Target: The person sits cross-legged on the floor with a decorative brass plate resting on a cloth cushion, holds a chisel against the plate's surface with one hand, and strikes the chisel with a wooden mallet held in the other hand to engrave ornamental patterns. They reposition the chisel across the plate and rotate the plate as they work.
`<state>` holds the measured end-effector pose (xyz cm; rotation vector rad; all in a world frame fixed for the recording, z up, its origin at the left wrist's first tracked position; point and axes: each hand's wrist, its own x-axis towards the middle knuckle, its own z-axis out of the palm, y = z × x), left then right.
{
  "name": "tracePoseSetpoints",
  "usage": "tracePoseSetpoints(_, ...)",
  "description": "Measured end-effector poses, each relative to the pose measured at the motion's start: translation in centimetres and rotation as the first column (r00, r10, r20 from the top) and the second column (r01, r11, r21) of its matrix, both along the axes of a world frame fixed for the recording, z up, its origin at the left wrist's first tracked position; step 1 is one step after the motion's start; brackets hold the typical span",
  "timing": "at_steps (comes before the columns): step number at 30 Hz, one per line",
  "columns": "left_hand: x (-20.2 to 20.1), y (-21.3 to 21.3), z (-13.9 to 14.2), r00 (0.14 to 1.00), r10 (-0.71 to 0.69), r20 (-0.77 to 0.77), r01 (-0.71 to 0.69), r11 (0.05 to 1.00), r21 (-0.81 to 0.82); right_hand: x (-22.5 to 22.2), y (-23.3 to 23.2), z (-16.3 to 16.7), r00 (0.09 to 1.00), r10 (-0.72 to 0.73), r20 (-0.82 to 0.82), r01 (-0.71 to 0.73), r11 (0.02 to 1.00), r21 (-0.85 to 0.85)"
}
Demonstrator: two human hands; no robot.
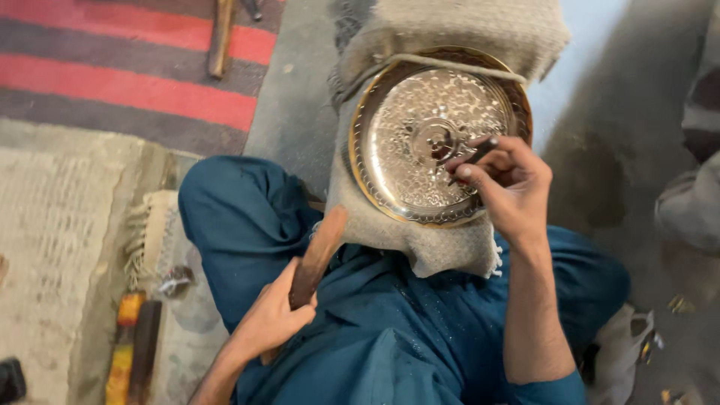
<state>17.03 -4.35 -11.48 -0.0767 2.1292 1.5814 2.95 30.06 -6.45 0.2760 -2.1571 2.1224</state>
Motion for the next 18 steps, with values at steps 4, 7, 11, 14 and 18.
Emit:
tracePoseSetpoints(4, -0.1, 2.2, 0.6, 0.979, 0.169, 0.114, -0.152, 0.977, -0.149, -1.4, -1.7, -0.4, 0.985, 0.165, 0.045, -0.17, 0.974, 0.148)
tracePoseSetpoints(7, 0.0, 2.7, 1.2, 0.97, 0.226, 0.093, -0.201, 0.955, -0.218, -2.0, -3.0, -0.4, 0.98, 0.196, 0.02, -0.188, 0.9, 0.393)
tracePoseSetpoints(11, 0.2, 2.9, 1.4, 0.957, 0.228, -0.178, -0.262, 0.944, -0.2, -1.8, -3.8, -0.1, 0.982, 0.19, -0.004, -0.176, 0.916, 0.361)
tracePoseSetpoints(14, -0.5, 3.6, 1.7, 0.902, 0.278, -0.332, -0.313, 0.948, -0.056, -1.2, -4.0, -0.2, 0.989, 0.144, 0.026, -0.145, 0.939, 0.313)
tracePoseSetpoints(18, -3.2, 3.7, 3.6, 0.877, 0.245, -0.413, -0.277, 0.961, -0.017, -1.0, -4.4, -0.6, 0.992, 0.127, 0.003, -0.123, 0.958, 0.26)
